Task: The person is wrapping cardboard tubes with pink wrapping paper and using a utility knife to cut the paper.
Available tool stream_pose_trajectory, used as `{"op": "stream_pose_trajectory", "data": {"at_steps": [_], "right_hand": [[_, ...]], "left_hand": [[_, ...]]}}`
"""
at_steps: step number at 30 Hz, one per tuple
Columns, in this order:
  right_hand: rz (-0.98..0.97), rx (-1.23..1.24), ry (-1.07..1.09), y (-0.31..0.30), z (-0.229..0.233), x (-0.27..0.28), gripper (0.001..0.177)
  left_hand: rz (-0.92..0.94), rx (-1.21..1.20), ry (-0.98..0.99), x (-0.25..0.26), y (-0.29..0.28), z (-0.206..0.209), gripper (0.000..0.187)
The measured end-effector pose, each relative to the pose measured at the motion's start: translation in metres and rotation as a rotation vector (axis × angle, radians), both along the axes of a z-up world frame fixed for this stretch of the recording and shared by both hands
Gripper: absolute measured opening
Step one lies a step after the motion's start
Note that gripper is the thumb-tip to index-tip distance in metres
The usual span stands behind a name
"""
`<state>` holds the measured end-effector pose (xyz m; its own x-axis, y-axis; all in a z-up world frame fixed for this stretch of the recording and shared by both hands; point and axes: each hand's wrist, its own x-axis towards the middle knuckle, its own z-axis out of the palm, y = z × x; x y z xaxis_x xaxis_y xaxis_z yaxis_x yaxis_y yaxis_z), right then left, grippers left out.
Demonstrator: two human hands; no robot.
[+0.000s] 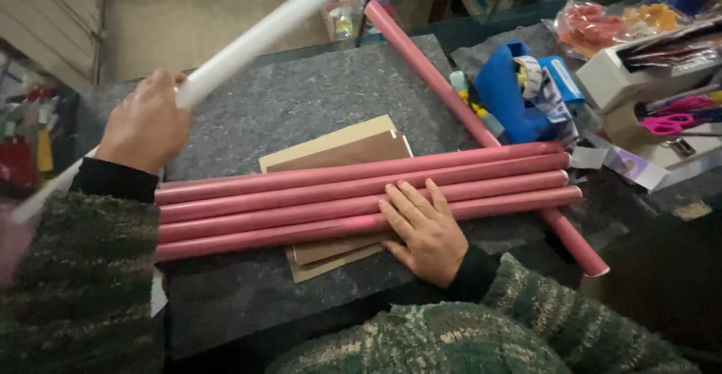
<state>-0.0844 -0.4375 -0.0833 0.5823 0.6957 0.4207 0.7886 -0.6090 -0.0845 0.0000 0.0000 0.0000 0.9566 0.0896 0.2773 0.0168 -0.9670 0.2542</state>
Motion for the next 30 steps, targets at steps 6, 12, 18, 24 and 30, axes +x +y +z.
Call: {"op": "stream_pose_trajectory", "data": {"at_steps": [6,12,18,24,30], "right_hand": [[0.0,0.003,-0.012,0.0,-0.001,0.0,0.073],[0.005,-0.009,-0.035,-0.001,-0.003,0.001,0.071],[0.005,-0.003,-0.043,0.0,-0.002,0.001,0.072],[0.014,-0.007,-0.059,0.0,-0.003,0.003,0.071],[0.005,-0.015,-0.063,0.001,-0.001,0.002,0.072]], "left_hand": [[0.333,0.084,0.11,-0.02,0.043,-0.036,0.042],[0.458,0.053,0.133,-0.071,0.077,-0.095,0.035],[0.569,-0.045,0.162,-0.129,0.086,-0.094,0.037],[0.544,-0.108,0.043,-0.175,0.08,-0.091,0.037],[0.553,0.236,0.245,-0.198,0.083,-0.102,0.029]]}}
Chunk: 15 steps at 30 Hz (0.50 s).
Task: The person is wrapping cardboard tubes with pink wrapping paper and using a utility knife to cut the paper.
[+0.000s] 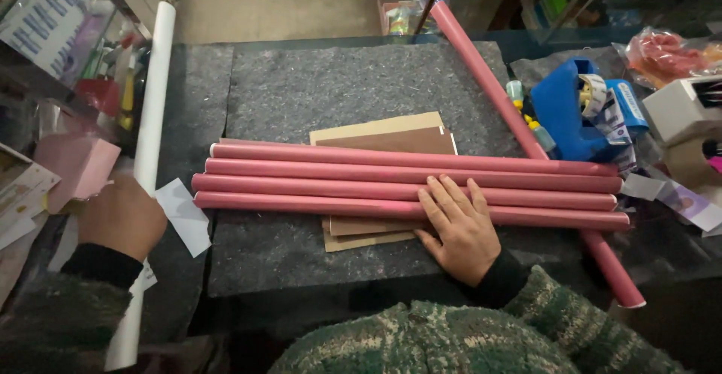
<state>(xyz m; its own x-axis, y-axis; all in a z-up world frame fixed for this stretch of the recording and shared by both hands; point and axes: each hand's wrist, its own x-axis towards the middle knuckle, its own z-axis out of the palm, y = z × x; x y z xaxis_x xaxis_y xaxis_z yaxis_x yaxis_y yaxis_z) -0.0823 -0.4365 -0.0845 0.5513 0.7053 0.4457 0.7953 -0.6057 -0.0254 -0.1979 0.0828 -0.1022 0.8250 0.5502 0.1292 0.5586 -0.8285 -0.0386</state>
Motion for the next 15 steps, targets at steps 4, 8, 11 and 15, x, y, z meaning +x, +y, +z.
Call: {"op": "stream_pose_trajectory", "data": {"at_steps": [4,8,11,15], "right_hand": [[-0.002,0.005,0.001,0.0,0.0,-0.001,0.071],[-0.003,0.001,-0.006,0.0,0.001,-0.001,0.069],[-0.007,-0.01,0.003,0.0,0.0,-0.002,0.068],[-0.003,-0.006,0.004,-0.001,-0.002,-0.001,0.069]], "left_hand": [[-0.07,0.274,0.035,-0.008,0.002,-0.009,0.026],[-0.114,0.336,-0.024,-0.007,-0.055,0.034,0.019],[-0.201,0.232,-0.009,-0.011,-0.12,0.072,0.02],[-0.443,0.051,-0.168,-0.012,-0.201,0.086,0.034]]}}
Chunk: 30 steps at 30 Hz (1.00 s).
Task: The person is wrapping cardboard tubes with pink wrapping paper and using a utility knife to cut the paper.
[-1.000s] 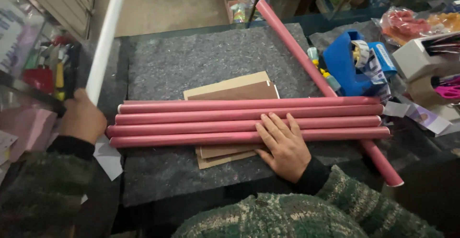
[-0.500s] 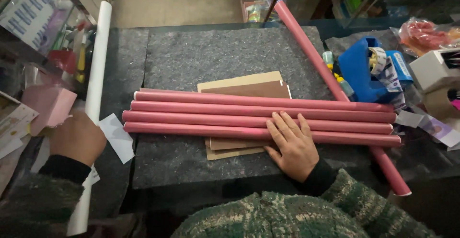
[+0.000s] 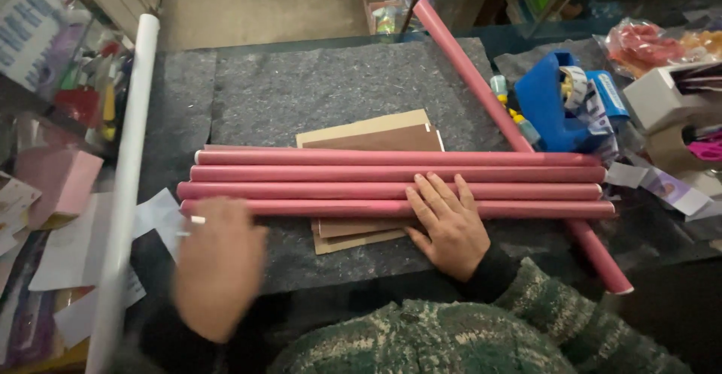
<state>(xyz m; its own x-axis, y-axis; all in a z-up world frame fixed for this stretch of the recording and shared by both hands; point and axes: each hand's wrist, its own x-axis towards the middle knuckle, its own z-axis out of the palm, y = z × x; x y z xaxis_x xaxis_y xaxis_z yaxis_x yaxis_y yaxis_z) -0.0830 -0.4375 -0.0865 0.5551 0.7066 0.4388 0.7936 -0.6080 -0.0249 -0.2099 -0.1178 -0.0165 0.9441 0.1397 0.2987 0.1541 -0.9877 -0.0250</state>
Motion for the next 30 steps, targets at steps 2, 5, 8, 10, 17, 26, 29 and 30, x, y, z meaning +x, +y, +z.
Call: {"op": "stream_pose_trajectory", "data": {"at_steps": [2,5,8,10,17,26,29,30], "right_hand": [[-0.002,0.004,0.001,0.0,0.001,0.0,0.07],[-0.004,0.005,0.003,0.0,0.0,-0.001,0.071],[-0.01,0.001,0.001,-0.003,-0.004,-0.002,0.071],[-0.02,0.002,-0.005,-0.007,-0.003,-0.002,0.071],[-0.099,-0.015,0.039,-0.027,0.005,-0.001,0.074],[-0.011,-0.188,0.172,-0.024,0.048,0.041,0.092],[-0.044,-0.21,0.203,-0.029,0.043,0.047,0.091],[-0.054,-0.191,0.197,-0.03,0.041,0.046,0.088]], "left_hand": [[-0.175,0.027,-0.057,0.009,-0.037,0.0,0.04],[-0.397,-0.086,-0.128,0.039,-0.077,-0.02,0.054],[-0.479,-0.226,-0.1,0.069,-0.097,-0.043,0.065],[-0.518,-0.225,-0.065,0.083,-0.102,-0.053,0.069],[-0.517,-0.124,-0.067,0.091,-0.099,-0.07,0.08],[-0.51,-0.116,-0.054,0.093,-0.096,-0.07,0.076],[-0.506,-0.099,-0.073,0.094,-0.095,-0.073,0.073],[-0.5,-0.099,-0.07,0.094,-0.095,-0.074,0.073]]}}
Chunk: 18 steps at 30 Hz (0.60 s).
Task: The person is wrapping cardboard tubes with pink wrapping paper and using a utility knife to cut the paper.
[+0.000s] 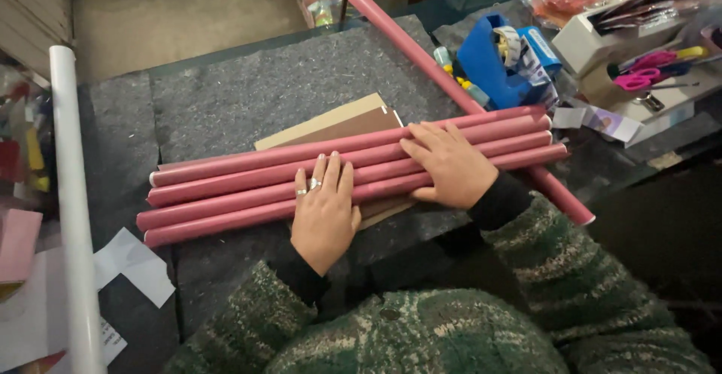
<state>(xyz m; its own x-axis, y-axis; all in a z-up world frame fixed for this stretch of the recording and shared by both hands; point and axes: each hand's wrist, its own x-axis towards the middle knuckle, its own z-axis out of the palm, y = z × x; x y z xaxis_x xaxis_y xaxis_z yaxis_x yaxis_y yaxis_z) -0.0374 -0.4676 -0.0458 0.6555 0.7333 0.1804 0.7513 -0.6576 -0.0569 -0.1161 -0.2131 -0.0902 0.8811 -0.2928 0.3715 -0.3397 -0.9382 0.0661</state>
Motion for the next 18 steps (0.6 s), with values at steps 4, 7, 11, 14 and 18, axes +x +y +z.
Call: {"op": "stream_pose_trajectory", "data": {"at_steps": [4,7,11,14,18], "right_hand": [[0.023,0.063,-0.139,0.016,0.005,-0.034,0.071],[0.069,0.244,-0.145,0.024,-0.017,-0.057,0.045],[0.013,0.324,-0.201,0.028,-0.033,-0.075,0.034],[0.009,0.323,-0.252,0.024,-0.031,-0.076,0.036],[0.014,0.302,-0.237,0.008,-0.032,-0.072,0.036]], "left_hand": [[-0.024,-0.09,-0.008,-0.001,0.001,0.005,0.077],[-0.054,-0.185,-0.006,-0.006,0.002,0.013,0.078],[-0.095,-0.315,0.002,-0.013,0.003,0.017,0.035],[-0.095,-0.322,0.015,-0.015,0.005,0.018,0.021],[-0.144,-0.344,-0.036,-0.01,0.001,0.022,0.022]]}}
